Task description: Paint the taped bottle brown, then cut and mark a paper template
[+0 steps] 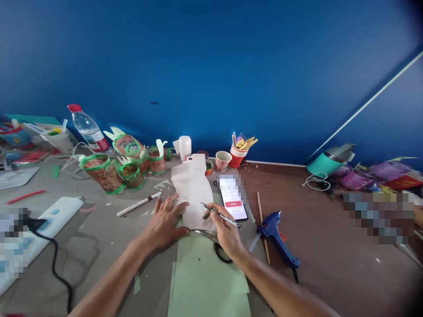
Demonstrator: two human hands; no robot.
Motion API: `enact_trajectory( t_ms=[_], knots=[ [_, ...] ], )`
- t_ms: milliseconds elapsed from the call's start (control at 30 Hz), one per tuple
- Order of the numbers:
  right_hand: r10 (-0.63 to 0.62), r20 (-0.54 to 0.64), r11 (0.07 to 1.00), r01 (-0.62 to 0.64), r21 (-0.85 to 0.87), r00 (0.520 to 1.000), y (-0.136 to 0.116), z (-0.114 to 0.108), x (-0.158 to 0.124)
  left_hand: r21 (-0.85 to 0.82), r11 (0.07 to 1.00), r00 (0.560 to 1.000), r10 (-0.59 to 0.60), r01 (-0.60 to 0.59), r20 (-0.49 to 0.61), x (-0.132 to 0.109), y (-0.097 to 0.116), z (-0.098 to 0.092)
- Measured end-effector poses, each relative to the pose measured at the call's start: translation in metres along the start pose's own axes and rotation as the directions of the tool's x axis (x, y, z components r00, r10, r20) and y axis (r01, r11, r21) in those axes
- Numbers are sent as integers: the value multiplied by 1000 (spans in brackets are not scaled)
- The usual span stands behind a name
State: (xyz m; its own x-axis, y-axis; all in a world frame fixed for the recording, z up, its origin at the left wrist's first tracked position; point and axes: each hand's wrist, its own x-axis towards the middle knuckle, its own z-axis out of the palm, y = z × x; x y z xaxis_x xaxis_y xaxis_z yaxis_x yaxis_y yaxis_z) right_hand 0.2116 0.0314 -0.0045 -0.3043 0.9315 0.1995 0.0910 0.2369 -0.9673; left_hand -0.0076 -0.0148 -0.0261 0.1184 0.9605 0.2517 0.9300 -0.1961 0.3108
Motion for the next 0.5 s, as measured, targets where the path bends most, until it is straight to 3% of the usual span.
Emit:
enact_trajectory(
  t_ms=[133,300,500],
  knots=[
    [-28,35,998,30,-47,999,-1,4,-7,45,999,1000,15,-15,3,-1,-1,2],
    [-179,44,972,184,-149,983,-1,4,-11,58,998,1000,29,-29,-1,-2,1,0],
    [-4,33,1000,4,-10,999,4,3,-8,7,993,992,119,-119,37,-2,7,-2]
  ],
)
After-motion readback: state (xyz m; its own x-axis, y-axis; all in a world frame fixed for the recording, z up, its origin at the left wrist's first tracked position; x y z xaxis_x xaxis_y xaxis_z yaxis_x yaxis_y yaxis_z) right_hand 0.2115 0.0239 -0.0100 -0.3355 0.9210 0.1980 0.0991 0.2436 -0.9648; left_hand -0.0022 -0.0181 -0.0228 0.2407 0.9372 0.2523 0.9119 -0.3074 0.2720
